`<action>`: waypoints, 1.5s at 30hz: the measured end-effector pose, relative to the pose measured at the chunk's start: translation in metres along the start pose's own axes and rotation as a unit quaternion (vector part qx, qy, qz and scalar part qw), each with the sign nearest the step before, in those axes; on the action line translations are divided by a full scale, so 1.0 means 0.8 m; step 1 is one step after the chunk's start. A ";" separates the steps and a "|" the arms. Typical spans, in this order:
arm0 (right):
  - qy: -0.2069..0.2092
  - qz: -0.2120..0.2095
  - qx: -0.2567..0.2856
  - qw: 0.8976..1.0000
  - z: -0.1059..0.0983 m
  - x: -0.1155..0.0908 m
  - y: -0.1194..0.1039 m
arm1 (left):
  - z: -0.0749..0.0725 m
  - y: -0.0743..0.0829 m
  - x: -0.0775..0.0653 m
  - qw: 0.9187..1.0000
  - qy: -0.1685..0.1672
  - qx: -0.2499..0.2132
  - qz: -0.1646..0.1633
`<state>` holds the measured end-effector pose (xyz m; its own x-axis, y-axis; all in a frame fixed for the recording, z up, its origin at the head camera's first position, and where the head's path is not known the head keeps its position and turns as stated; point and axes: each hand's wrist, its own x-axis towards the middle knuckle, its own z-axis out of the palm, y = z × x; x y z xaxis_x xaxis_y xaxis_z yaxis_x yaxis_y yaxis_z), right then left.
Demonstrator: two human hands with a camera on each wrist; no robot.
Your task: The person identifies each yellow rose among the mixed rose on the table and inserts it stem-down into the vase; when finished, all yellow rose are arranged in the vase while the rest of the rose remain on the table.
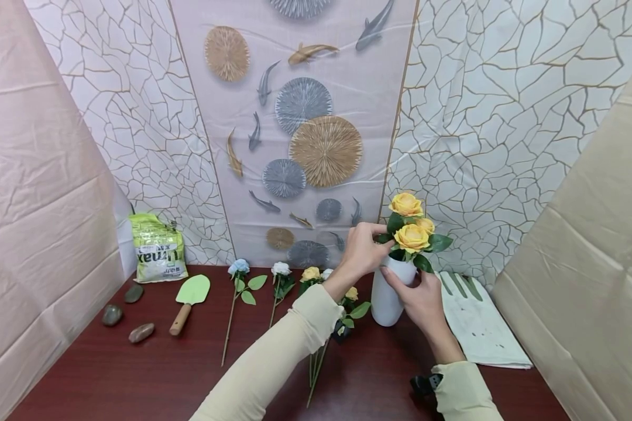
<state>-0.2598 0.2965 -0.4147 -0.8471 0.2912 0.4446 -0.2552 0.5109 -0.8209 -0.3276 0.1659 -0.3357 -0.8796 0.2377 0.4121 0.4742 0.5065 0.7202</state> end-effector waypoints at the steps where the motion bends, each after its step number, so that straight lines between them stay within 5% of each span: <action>1: 0.000 -0.001 0.002 1.000 -0.001 -0.002 -0.006 | -0.002 -0.001 -0.001 1.000 -0.005 0.001 0.002; 9: 0.008 -0.012 0.006 1.000 -0.004 -0.011 -0.028 | -0.031 -0.014 -0.011 0.995 -0.048 -0.074 0.039; 15: 0.013 -0.009 0.011 1.000 -0.003 -0.009 -0.026 | -0.061 -0.046 -0.028 0.991 -0.031 -0.120 0.051; 24: 0.015 -0.002 0.009 1.000 -0.001 -0.009 -0.025 | -0.082 -0.138 -0.080 0.997 -0.038 -0.072 -0.007; 31: 0.021 -0.005 0.000 1.000 0.001 -0.007 -0.017 | -0.094 -0.196 -0.119 0.994 -0.058 -0.062 -0.075; 37: 0.027 -0.006 -0.001 1.000 0.006 0.004 0.015 | -0.096 -0.220 -0.137 0.990 -0.065 -0.055 -0.111; 45: 0.028 -0.019 0.001 0.999 0.007 0.006 0.021 | -0.089 -0.224 -0.144 0.983 -0.118 -0.040 -0.136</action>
<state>-0.2707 0.3021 -0.4285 -0.8095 0.3167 0.4944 -0.2871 0.5210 -0.8038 -0.3081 -0.0109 -0.4726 -0.9541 0.2926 0.0641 0.2135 0.5141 0.8307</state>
